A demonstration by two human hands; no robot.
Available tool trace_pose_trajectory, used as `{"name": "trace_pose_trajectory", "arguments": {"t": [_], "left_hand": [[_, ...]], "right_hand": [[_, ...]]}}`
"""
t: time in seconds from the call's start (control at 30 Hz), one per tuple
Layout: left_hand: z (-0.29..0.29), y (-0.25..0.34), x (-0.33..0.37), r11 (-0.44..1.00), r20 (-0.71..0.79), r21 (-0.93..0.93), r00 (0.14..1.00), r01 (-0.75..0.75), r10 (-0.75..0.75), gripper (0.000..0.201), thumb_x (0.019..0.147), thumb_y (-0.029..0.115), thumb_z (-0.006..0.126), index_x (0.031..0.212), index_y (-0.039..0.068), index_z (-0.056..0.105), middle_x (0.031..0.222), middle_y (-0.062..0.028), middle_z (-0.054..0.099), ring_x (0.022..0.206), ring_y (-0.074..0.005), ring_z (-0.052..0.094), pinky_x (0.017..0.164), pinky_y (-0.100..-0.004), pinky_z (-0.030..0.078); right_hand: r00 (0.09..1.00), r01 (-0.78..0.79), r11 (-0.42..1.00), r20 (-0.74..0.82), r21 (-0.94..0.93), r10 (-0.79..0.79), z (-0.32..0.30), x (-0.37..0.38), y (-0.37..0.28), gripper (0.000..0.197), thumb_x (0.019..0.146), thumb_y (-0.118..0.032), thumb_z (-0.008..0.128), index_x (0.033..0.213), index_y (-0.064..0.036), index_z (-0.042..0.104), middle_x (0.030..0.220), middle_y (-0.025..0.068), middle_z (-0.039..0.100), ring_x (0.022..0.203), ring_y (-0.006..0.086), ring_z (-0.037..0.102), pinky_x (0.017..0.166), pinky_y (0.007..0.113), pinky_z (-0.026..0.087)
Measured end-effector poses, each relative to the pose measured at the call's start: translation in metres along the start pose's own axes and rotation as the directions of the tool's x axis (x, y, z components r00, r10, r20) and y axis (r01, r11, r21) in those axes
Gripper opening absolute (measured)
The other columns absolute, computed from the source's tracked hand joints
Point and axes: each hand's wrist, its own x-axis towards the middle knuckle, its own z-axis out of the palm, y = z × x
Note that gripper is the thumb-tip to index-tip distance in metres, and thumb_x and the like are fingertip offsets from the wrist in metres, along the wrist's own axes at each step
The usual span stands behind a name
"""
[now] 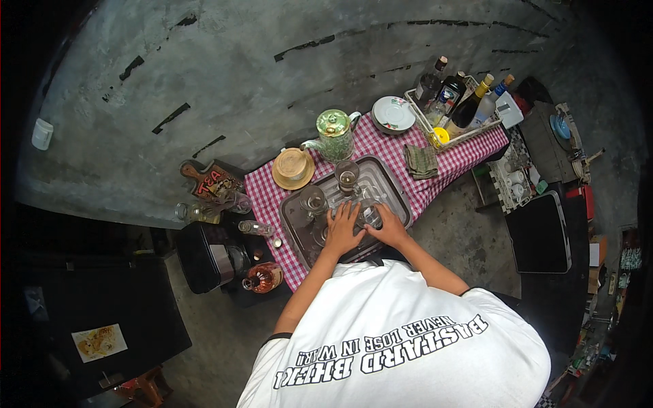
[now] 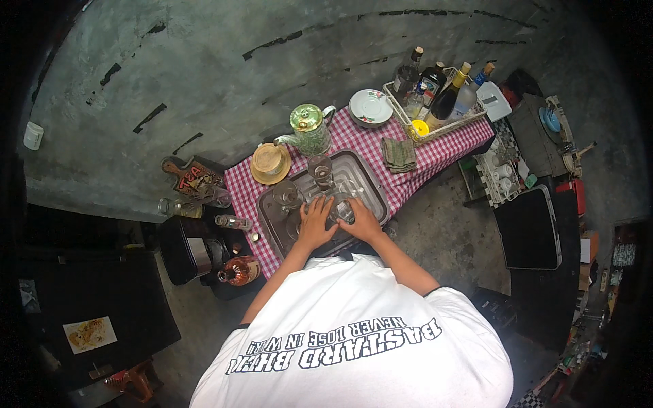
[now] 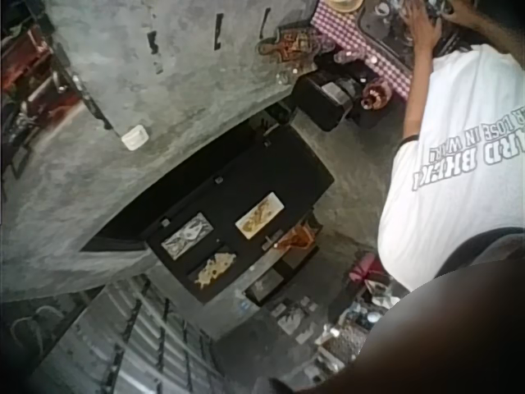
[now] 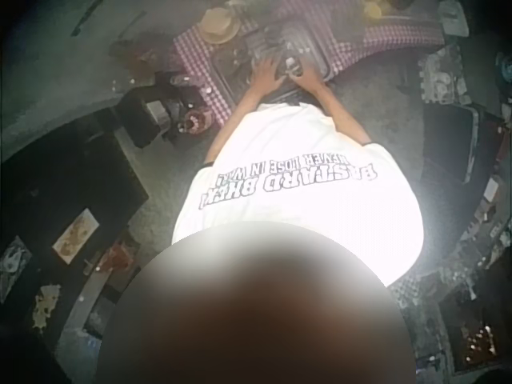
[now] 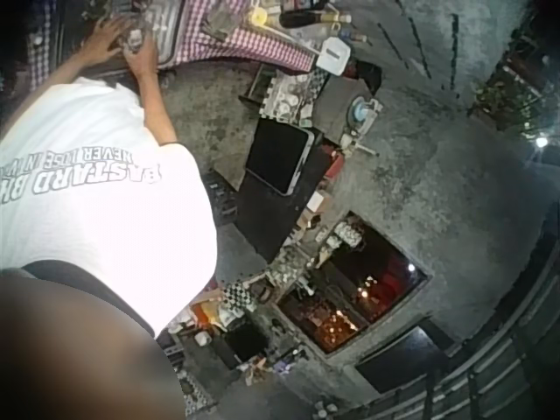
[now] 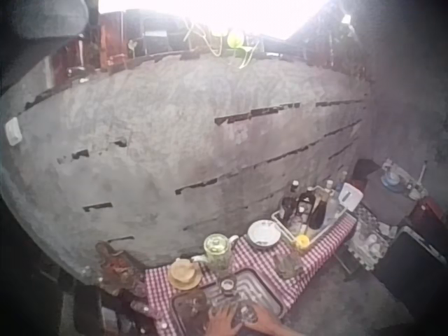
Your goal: Pouring liquid from a bottle into small glasses on a tray and organizing them.
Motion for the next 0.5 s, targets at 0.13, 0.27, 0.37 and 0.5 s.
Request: {"name": "trace_pose_trajectory", "arguments": {"t": [0.13,0.27,0.37,0.5], "left_hand": [[0.0003,-0.0011,0.0,1.0,-0.003,-0.006,1.0,0.003,-0.003,0.082,0.082,0.041,0.068,0.152,0.016,0.033,0.151,-0.0176,0.038,0.142,-0.0349,0.031,0.116,-0.0581,0.013],[-0.0002,-0.0003,0.0001,1.0,-0.005,-0.007,1.0,0.002,-0.002,0.082,0.082,0.041,0.067,0.152,0.016,0.033,0.15,-0.0177,0.04,0.141,-0.0356,0.033,0.115,-0.0584,0.013],[-0.0001,-0.0006,-0.0002,1.0,-0.008,-0.004,1.0,0.0,0.0,0.082,0.083,0.042,0.066,0.152,0.016,0.033,0.15,-0.0177,0.04,0.14,-0.0361,0.034,0.115,-0.0585,0.014],[0.0014,-0.0019,-0.0006,1.0,-0.011,0.014,1.0,-0.004,0.004,0.083,0.082,0.042,0.066,0.153,0.016,0.032,0.15,-0.0178,0.041,0.139,-0.0364,0.035,0.115,-0.0587,0.015]], "right_hand": [[1.0,0.004,1.0,-0.003,-0.01,-0.004,0.0,0.0004,-0.0006,0.071,0.078,-0.036,0.075,0.135,-0.003,0.047,0.129,0.0203,0.054,0.115,0.0404,0.058,0.094,0.046,0.049],[1.0,-0.003,1.0,-0.005,-0.011,0.003,0.0009,0.0003,0.0007,0.071,0.078,-0.036,0.075,0.135,-0.0029,0.047,0.128,0.0204,0.055,0.114,0.0402,0.058,0.094,0.046,0.049],[1.0,0.005,1.0,-0.006,0.008,-0.005,0.0005,0.0002,0.0003,0.071,0.078,-0.036,0.075,0.135,-0.003,0.047,0.128,0.0202,0.055,0.114,0.0401,0.058,0.094,0.046,0.049],[1.0,-0.01,1.0,0.012,0.017,0.01,-0.0012,0.0,-0.0023,0.071,0.078,-0.036,0.075,0.134,-0.0023,0.047,0.128,0.0203,0.055,0.115,0.0401,0.058,0.095,0.046,0.049]]}}
